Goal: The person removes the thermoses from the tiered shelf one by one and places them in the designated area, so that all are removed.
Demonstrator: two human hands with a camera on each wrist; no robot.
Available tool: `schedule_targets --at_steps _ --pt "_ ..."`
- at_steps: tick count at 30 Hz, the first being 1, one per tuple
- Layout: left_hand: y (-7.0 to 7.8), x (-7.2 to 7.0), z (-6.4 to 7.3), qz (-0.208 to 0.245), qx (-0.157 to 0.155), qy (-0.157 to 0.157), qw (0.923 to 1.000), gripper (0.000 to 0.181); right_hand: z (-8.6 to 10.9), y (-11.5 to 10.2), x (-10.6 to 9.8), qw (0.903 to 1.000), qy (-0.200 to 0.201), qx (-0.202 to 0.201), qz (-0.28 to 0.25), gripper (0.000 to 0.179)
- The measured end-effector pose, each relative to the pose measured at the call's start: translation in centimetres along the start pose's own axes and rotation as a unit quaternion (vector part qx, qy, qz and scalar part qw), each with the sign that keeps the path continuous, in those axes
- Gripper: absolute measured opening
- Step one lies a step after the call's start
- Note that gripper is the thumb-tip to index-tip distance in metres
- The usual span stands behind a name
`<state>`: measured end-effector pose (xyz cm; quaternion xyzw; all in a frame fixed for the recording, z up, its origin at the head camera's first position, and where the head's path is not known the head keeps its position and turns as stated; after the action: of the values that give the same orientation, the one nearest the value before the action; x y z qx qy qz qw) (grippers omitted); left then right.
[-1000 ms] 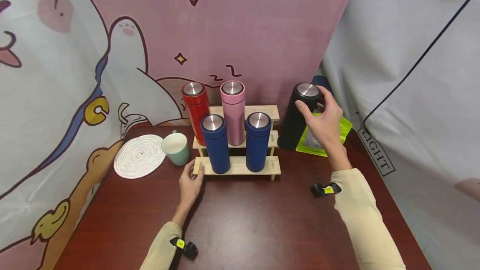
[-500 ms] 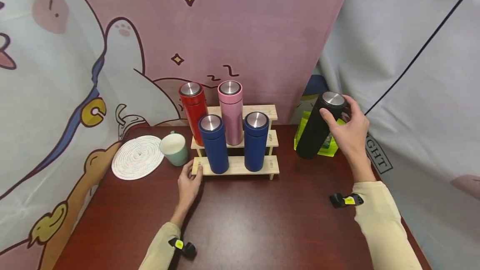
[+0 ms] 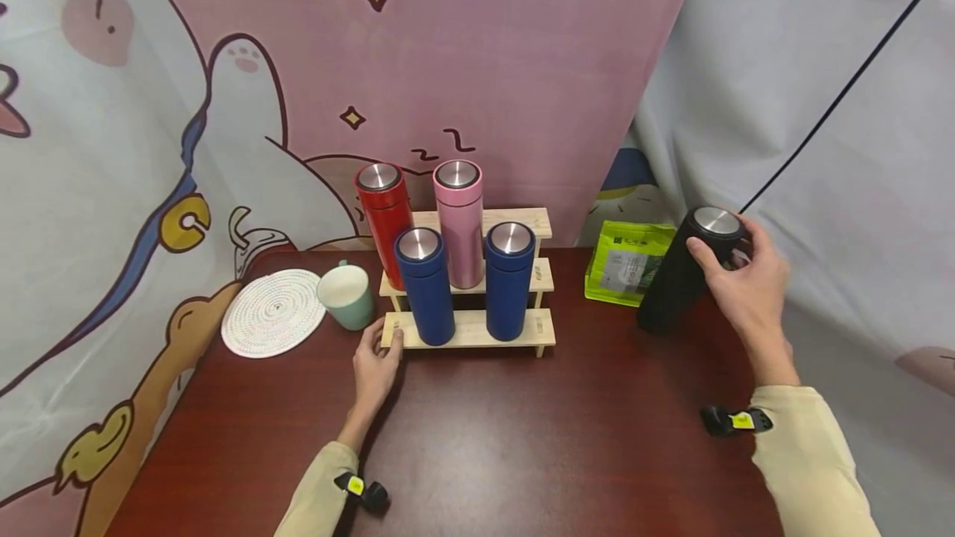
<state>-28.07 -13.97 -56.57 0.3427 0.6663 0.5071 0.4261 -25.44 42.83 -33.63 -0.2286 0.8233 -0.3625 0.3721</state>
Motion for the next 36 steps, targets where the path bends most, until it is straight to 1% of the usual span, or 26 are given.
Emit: schedule_targets --at_steps 3,8,13,16,21,25,31,36 --pt "0.1 0.0 0.0 0.001 0.000 0.001 1.0000 0.047 0.2 1.1 -0.7 0.9996 -0.006 0.021 0.018 0.059" --pt "0.1 -0.1 0.1 0.002 -0.005 0.001 1.0000 0.048 0.6 2.8 -2.0 0.9974 0.001 0.053 0.049 0.065" --pt "-0.1 0.0 0.1 0.003 -0.018 -0.003 0.9998 0.047 1.2 4.6 -3.1 0.9935 0.016 0.091 0.067 0.064" --pt "-0.3 0.0 0.0 0.007 -0.026 -0.004 0.9996 0.047 1.5 5.4 -3.8 0.9919 0.038 0.097 0.073 0.063" --pt "-0.3 0.0 0.0 0.006 -0.019 -0.001 0.9998 0.047 2.0 6.7 -4.7 0.9885 0.066 0.113 0.076 0.064" --pt "-0.4 -0.1 0.0 0.005 -0.024 -0.003 0.9997 0.048 2.3 7.3 -5.0 0.9869 0.085 0.117 0.073 0.065" --pt "-0.4 -0.1 0.0 0.006 -0.028 -0.005 0.9996 0.048 2.9 8.0 -4.9 0.9853 0.090 0.112 0.093 0.066" --pt "-0.3 0.0 0.0 0.009 -0.026 -0.008 0.9996 0.048 3.2 8.7 -4.8 0.9841 0.094 0.120 0.091 0.067"
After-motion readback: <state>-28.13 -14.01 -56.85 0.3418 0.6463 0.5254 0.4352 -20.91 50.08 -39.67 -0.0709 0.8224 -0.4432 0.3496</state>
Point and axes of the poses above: each hand's wrist, its own z-axis away from the middle knuckle, its own x-axis out of the palm, y = z × x, the point moved 10 cm from there along -z, towards the middle knuckle, and after that the axes turned 4 degrees about -x, right-handed, at the moved point
